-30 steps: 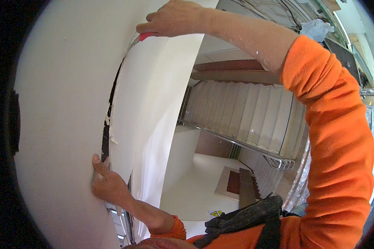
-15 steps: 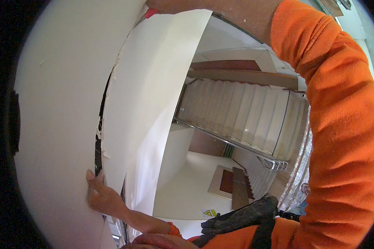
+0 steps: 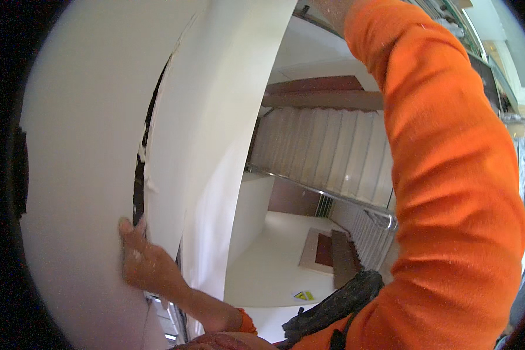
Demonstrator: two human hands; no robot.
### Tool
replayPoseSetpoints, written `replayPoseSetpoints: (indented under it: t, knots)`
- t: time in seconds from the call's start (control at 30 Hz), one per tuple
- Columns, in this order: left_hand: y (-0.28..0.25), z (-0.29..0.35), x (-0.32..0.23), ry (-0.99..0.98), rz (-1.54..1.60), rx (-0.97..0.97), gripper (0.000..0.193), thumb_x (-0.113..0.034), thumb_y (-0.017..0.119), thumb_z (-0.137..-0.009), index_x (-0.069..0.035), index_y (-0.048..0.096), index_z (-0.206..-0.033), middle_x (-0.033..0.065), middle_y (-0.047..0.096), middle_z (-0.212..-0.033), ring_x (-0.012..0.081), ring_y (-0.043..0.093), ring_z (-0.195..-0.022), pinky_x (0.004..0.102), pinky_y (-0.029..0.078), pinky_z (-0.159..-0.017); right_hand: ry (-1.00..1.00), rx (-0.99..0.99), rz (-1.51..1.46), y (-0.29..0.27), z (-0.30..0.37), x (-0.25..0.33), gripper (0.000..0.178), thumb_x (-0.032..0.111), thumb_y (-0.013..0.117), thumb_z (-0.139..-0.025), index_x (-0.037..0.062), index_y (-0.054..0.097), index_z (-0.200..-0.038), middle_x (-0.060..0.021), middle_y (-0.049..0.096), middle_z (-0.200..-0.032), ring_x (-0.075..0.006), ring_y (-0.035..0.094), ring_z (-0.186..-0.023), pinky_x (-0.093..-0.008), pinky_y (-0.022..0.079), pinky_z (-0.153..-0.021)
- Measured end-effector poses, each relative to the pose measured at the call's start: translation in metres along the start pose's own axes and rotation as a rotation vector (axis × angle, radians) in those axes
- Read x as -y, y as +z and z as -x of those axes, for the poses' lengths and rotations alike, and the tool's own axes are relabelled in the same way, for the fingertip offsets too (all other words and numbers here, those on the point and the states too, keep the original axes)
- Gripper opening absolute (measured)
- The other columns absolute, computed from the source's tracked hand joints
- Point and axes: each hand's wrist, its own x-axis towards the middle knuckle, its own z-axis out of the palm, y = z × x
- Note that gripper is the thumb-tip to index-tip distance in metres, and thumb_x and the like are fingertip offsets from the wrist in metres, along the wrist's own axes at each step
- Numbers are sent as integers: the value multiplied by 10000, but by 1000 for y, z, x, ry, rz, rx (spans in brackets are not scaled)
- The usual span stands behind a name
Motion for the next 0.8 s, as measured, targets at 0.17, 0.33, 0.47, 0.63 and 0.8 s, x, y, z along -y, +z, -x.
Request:
replayPoseSetpoints:
  t: [0.17, 0.33, 0.47, 0.63, 0.8]
  knots:
    - [6, 0, 8, 253, 12, -123, 541, -442, 467, -1091, -39, 816, -1002, 113, 798, -883, 231, 768, -723, 348, 578, -653, 878, -224, -278, -18, 191, -112, 298, 310, 558, -1032, 33, 658, -1082, -214, 717, -913, -417, 707, -873, -539, 548, -743]
    - [7, -2, 6, 235, -4, -232, 368, -358, 604, -1038, -95, 802, -873, 62, 767, -745, 220, 714, -571, 333, 521, -515, 1184, 63, -502, -66, 331, 0, 433, 435, 657, -949, 4, 644, -985, -127, 630, -748, -257, 630, -686, -410, 491, -615]
    - [5, 1, -1, 268, -32, -276, 368, -336, 682, -997, -114, 747, -710, 32, 713, -620, 223, 646, -463, 343, 452, -430, 1310, 30, -1071, -73, 258, 118, 341, 405, 718, -925, 122, 550, -836, 42, 477, -708, -101, 451, -577, -293, 447, -545]
    - [8, 2, 4, 280, -45, -286, 368, -323, 703, -979, -112, 718, -679, 41, 678, -576, 240, 621, -438, 352, 433, -418, 998, -92, -1774, -112, 101, 276, 483, 472, 778, -881, 68, 523, -955, -14, 496, -795, -127, 493, -612, -305, 498, -571]
    - [-1, 2, -6, 187, -72, -135, 380, -363, 619, -1020, -70, 797, -856, 107, 759, -727, 273, 723, -579, 397, 545, -558, 998, -281, -2002, -102, 53, 334, 605, 556, 732, -921, 22, 480, -1053, -65, 526, -794, -149, 569, -617, -304, 518, -513]
